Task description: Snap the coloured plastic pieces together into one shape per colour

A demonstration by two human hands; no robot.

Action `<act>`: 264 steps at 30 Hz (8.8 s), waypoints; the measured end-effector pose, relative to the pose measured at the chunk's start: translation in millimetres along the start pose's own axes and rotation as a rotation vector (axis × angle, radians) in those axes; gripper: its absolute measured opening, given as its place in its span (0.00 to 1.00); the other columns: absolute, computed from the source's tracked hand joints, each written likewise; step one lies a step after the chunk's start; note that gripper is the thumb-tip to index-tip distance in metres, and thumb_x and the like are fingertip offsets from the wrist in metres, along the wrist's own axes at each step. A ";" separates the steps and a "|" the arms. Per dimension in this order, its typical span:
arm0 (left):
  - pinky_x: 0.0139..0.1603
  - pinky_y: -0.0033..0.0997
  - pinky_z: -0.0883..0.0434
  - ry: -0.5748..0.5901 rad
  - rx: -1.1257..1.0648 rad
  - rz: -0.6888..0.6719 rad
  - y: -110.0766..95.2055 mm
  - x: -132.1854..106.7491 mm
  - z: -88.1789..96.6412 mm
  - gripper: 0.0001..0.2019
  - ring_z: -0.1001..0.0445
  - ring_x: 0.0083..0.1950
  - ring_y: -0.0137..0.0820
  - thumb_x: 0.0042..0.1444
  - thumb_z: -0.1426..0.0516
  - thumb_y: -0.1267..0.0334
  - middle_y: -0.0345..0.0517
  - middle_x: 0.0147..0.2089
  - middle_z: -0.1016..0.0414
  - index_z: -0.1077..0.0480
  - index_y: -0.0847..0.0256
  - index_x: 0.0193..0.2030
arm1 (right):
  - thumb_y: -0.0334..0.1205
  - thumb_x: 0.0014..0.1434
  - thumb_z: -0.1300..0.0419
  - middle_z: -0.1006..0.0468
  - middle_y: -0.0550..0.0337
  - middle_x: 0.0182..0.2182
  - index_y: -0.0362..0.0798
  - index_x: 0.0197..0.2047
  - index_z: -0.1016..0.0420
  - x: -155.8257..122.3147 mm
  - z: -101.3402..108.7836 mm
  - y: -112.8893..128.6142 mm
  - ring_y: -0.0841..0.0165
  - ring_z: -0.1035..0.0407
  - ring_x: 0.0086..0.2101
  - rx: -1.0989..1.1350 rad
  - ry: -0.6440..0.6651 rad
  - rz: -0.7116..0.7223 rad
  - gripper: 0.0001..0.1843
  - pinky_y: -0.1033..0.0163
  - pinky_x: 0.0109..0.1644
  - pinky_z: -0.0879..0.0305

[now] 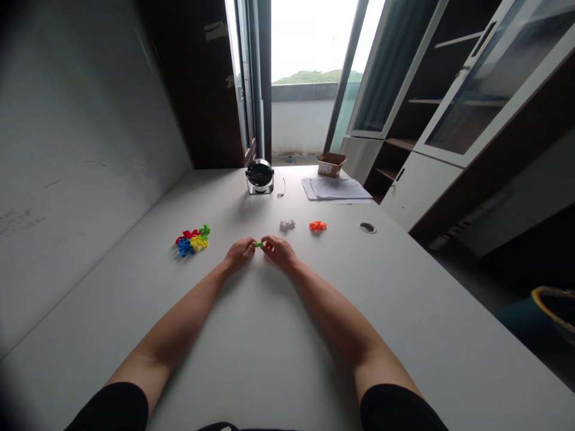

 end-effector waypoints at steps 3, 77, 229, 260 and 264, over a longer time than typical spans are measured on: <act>0.41 0.31 0.35 0.011 0.007 0.011 0.2 0.0 0.0 0.17 0.27 0.38 0.34 0.69 0.56 0.58 0.44 0.35 0.23 0.29 0.56 0.38 | 0.42 0.64 0.41 0.23 0.61 0.32 0.52 0.46 0.24 -0.1 0.0 0.4 0.72 0.33 0.28 0.005 0.010 0.014 0.08 0.68 0.35 0.41; 0.41 0.28 0.31 0.000 -0.083 0.025 -2.3 -1.4 1.8 0.10 0.26 0.36 0.30 0.62 0.44 0.61 0.42 0.38 0.21 0.25 0.54 0.48 | 0.45 0.64 0.41 0.24 0.62 0.29 0.50 0.35 0.26 -0.8 -1.1 -3.2 0.72 0.36 0.27 -0.028 0.003 -0.023 0.09 0.67 0.34 0.44; 0.64 0.47 0.37 -0.525 0.123 0.636 115.1 3.7 49.7 0.22 0.34 0.64 0.48 0.59 0.45 0.64 0.59 0.68 0.39 0.33 0.62 0.61 | 0.41 0.65 0.43 0.28 0.48 0.55 0.49 0.58 0.27 75.6 -49.0 -12.8 0.56 0.39 0.55 -0.371 0.070 -0.064 0.19 0.55 0.56 0.38; 0.49 0.35 0.31 -0.368 -0.045 0.429 81.2 1.7 35.0 0.25 0.23 0.44 0.37 0.58 0.41 0.62 0.48 0.44 0.20 0.34 0.56 0.63 | 0.36 0.65 0.45 0.24 0.56 0.42 0.51 0.42 0.25 35.4 -46.7 34.5 0.66 0.29 0.41 -0.166 0.014 -0.080 0.07 0.64 0.46 0.35; 0.43 0.31 0.30 -0.316 -0.166 0.373 68.0 -5.2 36.8 0.22 0.22 0.37 0.33 0.58 0.41 0.57 0.46 0.41 0.20 0.33 0.56 0.60 | 0.35 0.63 0.44 0.23 0.59 0.40 0.52 0.47 0.26 34.9 -46.3 21.1 0.69 0.29 0.34 0.003 -0.028 -0.160 0.10 0.64 0.43 0.33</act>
Point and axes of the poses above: each hand's wrist, its own x-axis towards the middle knuckle, its own z-axis out of the back of the hand, y = z × x, the point moved 3 cm from there along x, towards the middle knuckle
